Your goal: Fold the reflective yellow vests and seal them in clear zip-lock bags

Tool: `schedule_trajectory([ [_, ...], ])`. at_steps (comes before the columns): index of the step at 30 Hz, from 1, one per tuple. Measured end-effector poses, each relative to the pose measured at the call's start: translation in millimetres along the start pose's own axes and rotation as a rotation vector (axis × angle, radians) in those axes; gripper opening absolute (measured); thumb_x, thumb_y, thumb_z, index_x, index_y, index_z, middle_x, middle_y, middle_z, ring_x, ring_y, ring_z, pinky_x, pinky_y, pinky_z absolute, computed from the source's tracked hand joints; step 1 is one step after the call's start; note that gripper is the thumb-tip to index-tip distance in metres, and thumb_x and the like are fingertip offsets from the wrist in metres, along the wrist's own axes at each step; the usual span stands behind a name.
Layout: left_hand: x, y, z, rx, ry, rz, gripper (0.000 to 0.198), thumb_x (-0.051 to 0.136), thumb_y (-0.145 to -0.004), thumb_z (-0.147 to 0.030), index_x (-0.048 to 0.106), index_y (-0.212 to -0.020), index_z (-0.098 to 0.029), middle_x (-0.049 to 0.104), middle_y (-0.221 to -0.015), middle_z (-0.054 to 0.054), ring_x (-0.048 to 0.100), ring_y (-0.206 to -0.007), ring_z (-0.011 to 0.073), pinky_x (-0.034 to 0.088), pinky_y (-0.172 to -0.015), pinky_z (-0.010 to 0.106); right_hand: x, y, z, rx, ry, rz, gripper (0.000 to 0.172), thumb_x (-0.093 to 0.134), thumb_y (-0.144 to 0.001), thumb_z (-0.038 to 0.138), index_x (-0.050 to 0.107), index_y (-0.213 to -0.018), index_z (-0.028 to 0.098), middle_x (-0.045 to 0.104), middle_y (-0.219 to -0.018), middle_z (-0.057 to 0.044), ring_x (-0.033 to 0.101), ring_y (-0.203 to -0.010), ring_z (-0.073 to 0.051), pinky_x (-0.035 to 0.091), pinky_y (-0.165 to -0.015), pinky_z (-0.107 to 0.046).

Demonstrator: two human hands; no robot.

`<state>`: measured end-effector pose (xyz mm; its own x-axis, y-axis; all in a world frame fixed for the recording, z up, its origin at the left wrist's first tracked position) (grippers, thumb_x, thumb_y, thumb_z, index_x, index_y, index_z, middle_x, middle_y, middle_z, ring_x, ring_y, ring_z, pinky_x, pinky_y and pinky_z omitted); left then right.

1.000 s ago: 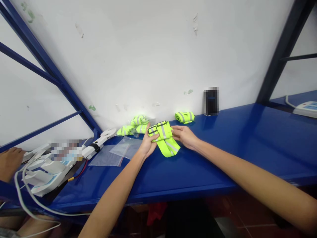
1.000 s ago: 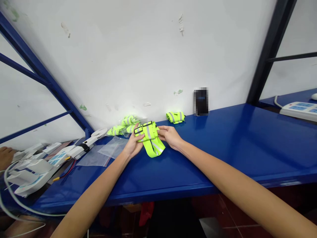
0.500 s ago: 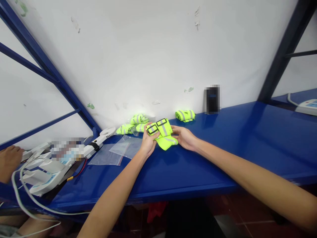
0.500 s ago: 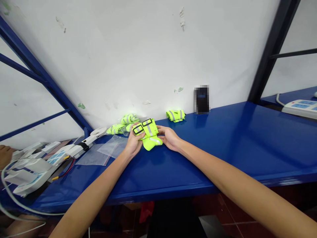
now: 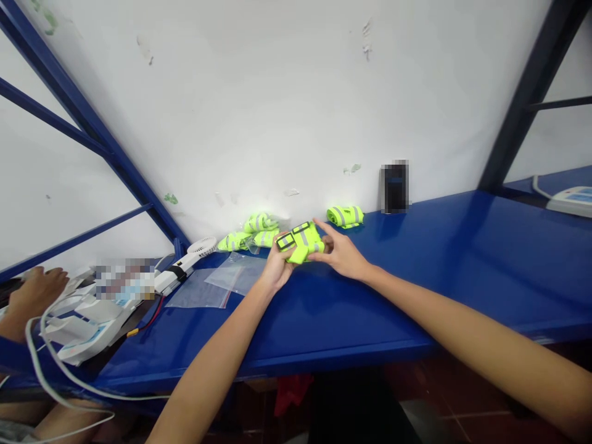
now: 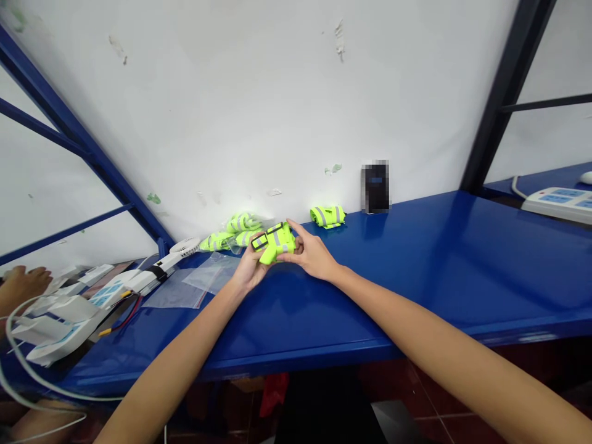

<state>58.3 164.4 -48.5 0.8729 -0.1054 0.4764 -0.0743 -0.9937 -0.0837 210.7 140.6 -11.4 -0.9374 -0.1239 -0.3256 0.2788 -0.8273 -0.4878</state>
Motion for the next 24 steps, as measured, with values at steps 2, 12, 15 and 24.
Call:
schedule_trajectory([
  [2,9.9,5.0,8.1,-0.05,-0.059,0.053,0.065,0.069,-0.054,-0.001,0.048,-0.11,-0.028,0.063,-0.102,-0.002,0.066,-0.078,0.0163,0.058,-0.071,0.036,-14.2,-2.2,-1.1,-0.032,0.173,-0.104,0.08,0.07,-0.077,0.051,0.043,-0.145,0.018,0.061,-0.084,-0.004,0.061,-0.074,-0.023,0.053,-0.076,-0.042],
  [12,15.5,9.7,7.0,-0.049,-0.15,0.102,0.065,0.057,-0.046,0.001,0.048,-0.104,-0.027,0.062,-0.099,-0.002,0.064,-0.079,0.0165,0.058,-0.067,0.033,-3.0,0.4,-1.4,-0.099,0.036,-0.052,0.058,0.067,-0.081,0.047,0.051,-0.131,0.024,0.06,-0.125,-0.008,0.059,-0.109,-0.025,0.047,-0.095,-0.039],
  [15,20.4,12.3,4.7,-0.02,-0.22,0.133,0.061,0.057,-0.047,0.0,0.051,-0.101,-0.026,0.061,-0.094,-0.003,0.062,-0.073,0.0144,0.056,-0.063,0.027,-3.9,1.6,0.0,-0.073,-0.035,-0.076,0.045,0.068,-0.08,0.047,0.056,-0.116,0.022,0.064,-0.11,-0.005,0.061,-0.098,-0.023,0.048,-0.089,-0.037],
  [24,24.9,16.3,4.4,0.011,-0.255,0.161,0.051,0.058,-0.053,-0.007,0.051,-0.1,-0.026,0.06,-0.093,-0.002,0.06,-0.071,0.0145,0.052,-0.061,0.027,-5.1,0.5,1.3,-0.066,-0.156,-0.071,0.046,0.065,-0.083,0.042,0.058,-0.124,0.023,0.063,-0.122,-0.006,0.06,-0.107,-0.024,0.047,-0.093,-0.037],
])
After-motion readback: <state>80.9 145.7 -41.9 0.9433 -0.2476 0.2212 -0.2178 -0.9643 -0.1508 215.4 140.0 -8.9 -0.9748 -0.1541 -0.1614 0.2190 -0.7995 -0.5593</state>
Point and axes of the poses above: each hand's wrist, its own y-axis away from the middle knuckle, its own x-axis out of the palm, z = x × y, the point moved 9 cm from there along -y, towards the middle knuckle
